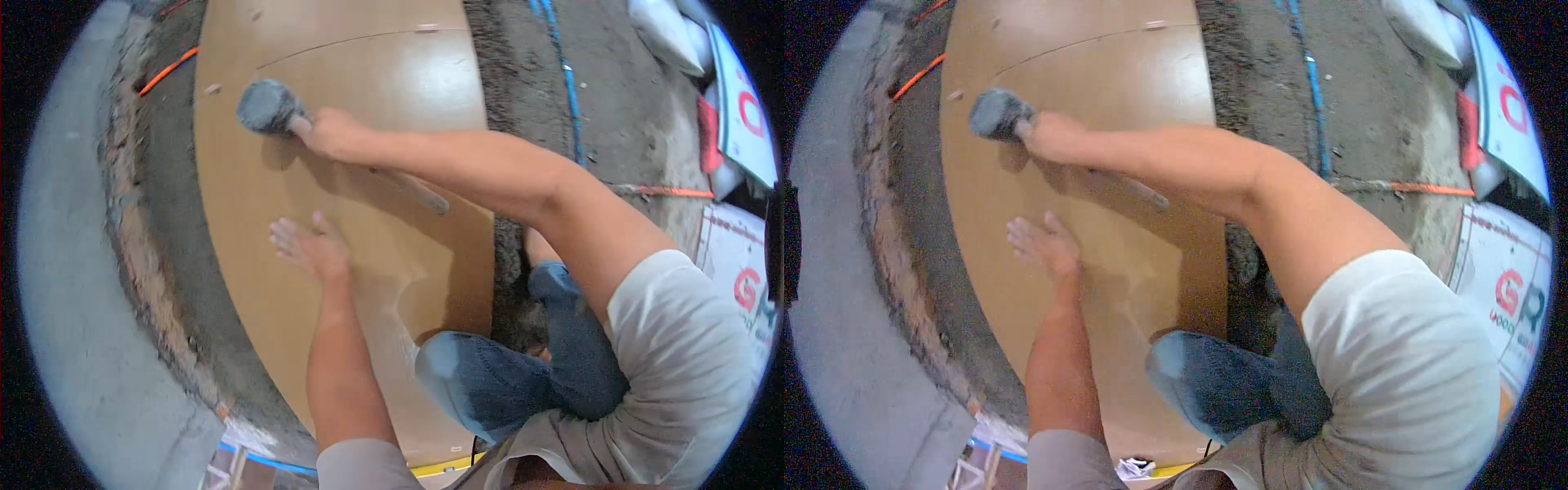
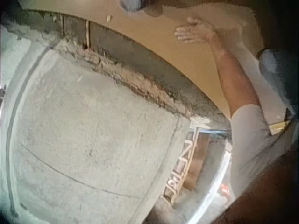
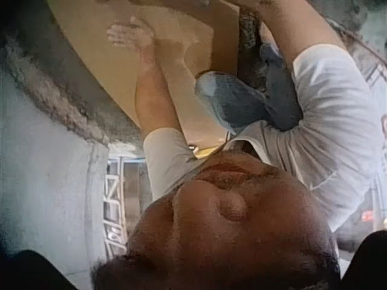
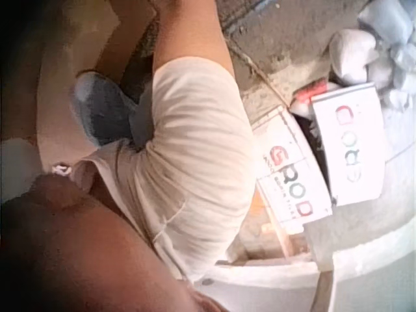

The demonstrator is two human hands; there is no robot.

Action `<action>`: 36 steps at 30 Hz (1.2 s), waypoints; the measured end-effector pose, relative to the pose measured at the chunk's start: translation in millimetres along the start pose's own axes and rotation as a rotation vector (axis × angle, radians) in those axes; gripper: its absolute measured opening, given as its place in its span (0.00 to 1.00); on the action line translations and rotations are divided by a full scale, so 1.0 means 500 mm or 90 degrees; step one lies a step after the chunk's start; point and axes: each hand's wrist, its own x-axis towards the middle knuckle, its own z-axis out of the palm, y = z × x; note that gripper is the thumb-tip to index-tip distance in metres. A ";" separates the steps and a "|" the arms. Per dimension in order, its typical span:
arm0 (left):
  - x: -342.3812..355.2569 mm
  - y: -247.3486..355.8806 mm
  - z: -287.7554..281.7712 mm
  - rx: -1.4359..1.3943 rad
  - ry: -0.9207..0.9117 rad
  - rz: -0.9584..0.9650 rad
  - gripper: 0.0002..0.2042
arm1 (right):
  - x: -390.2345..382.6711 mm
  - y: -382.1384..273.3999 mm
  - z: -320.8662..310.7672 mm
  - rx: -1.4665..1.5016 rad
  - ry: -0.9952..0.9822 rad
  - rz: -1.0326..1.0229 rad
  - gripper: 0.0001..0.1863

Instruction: The person lays floor tiles onto the ground, checks their level using a spirit level, wipes their surfaces with a cloth, and taps them into place using a rubber mallet.

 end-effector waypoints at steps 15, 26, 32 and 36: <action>0.012 -0.044 0.052 0.106 0.147 0.119 0.32 | -0.152 0.098 -0.100 0.061 -0.006 -0.087 0.23; -0.001 -0.017 0.051 0.079 0.129 0.069 0.35 | -0.240 0.143 -0.115 0.005 -0.068 -0.007 0.24; -0.001 -0.037 0.043 0.113 0.099 0.119 0.34 | -0.252 0.174 -0.117 -0.032 -0.055 -0.008 0.25; -0.175 -0.084 -0.001 0.055 0.136 0.178 0.30 | -0.234 0.165 -0.138 -0.024 -0.127 0.027 0.26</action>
